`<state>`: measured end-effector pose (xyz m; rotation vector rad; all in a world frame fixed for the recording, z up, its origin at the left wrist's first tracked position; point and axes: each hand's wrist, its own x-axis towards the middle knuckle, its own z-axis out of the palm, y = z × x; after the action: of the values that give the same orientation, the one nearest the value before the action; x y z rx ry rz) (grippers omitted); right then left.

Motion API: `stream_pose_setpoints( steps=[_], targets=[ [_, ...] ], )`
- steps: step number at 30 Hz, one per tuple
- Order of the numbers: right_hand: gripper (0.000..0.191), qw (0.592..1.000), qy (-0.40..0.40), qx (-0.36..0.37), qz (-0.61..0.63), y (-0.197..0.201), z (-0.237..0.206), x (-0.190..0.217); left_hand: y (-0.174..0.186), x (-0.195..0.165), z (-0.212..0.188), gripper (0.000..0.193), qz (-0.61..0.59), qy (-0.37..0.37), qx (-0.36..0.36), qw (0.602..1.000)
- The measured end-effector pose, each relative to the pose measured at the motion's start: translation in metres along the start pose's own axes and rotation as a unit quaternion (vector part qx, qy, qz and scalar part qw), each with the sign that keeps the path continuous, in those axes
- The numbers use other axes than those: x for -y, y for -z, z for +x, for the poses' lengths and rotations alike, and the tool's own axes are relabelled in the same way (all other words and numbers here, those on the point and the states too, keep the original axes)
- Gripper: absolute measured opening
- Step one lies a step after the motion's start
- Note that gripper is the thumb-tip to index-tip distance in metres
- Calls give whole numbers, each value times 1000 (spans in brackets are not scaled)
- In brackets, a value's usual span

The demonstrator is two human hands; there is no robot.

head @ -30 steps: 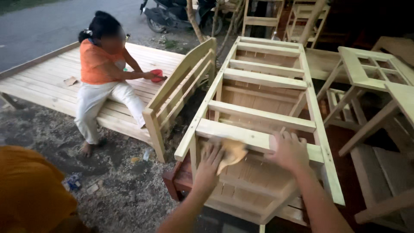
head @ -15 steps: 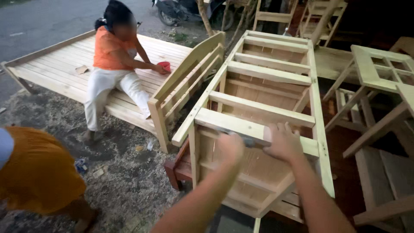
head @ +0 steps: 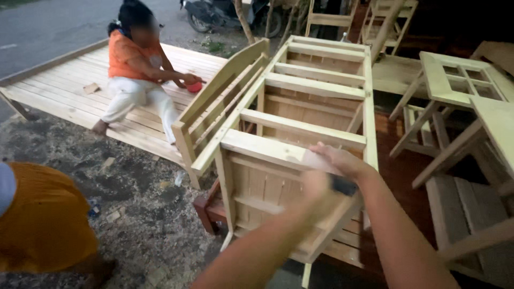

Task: The person sands the wooden rails and frame of an unfinished furniture cabinet, using a sanding block and sandpaper by hand. They steady the frame with one hand while rubbing the sanding block along the horizontal rails, working across different rails and sides of the frame.

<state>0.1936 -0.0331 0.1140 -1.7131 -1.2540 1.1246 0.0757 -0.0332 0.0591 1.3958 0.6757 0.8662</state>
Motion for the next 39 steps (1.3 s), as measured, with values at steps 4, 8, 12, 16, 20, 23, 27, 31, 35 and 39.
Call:
stream_pose_setpoints(
  steps=[4, 8, 12, 16, 20, 23, 27, 31, 35, 39],
  targets=[
    [59, 998, 42, 26, -40, 3, -18, 11, 13, -5, -4, 48, 31, -26, 19, 999],
    [60, 998, 48, 13, -32, 12, -21, 6, 167, -8, 23, 48, -123, 12, -209, 970],
    [65, 995, 72, 60, 26, 21, -4, -1, 196, -12, 39, 48, -262, 16, -305, 916],
    [71, 991, 89, 87, 58, 26, 6, -3, 50, -8, 4, 48, -23, -6, -98, 995],
    [74, 996, 15, 62, 59, 29, -2, -2, -33, -2, -18, 48, 49, -12, 88, 995],
    [74, 996, 14, 68, 54, 29, -6, 0, 40, 2, 1, 48, 82, -31, -2, 996],
    [74, 993, 30, 89, 67, 29, 1, 2, 153, -1, 40, 32, -374, 125, -184, 901],
    [71, 996, 32, 83, -33, 25, 11, 6, 126, -4, 34, 32, -214, 81, -111, 967],
    [68, 996, -3, 63, -62, 17, 4, 16, 47, -10, 4, 32, 20, 40, 97, 994],
    [65, 996, -44, 24, -72, 3, -12, 33, 121, -37, -1, 33, 91, -30, 30, 995]
  ],
)
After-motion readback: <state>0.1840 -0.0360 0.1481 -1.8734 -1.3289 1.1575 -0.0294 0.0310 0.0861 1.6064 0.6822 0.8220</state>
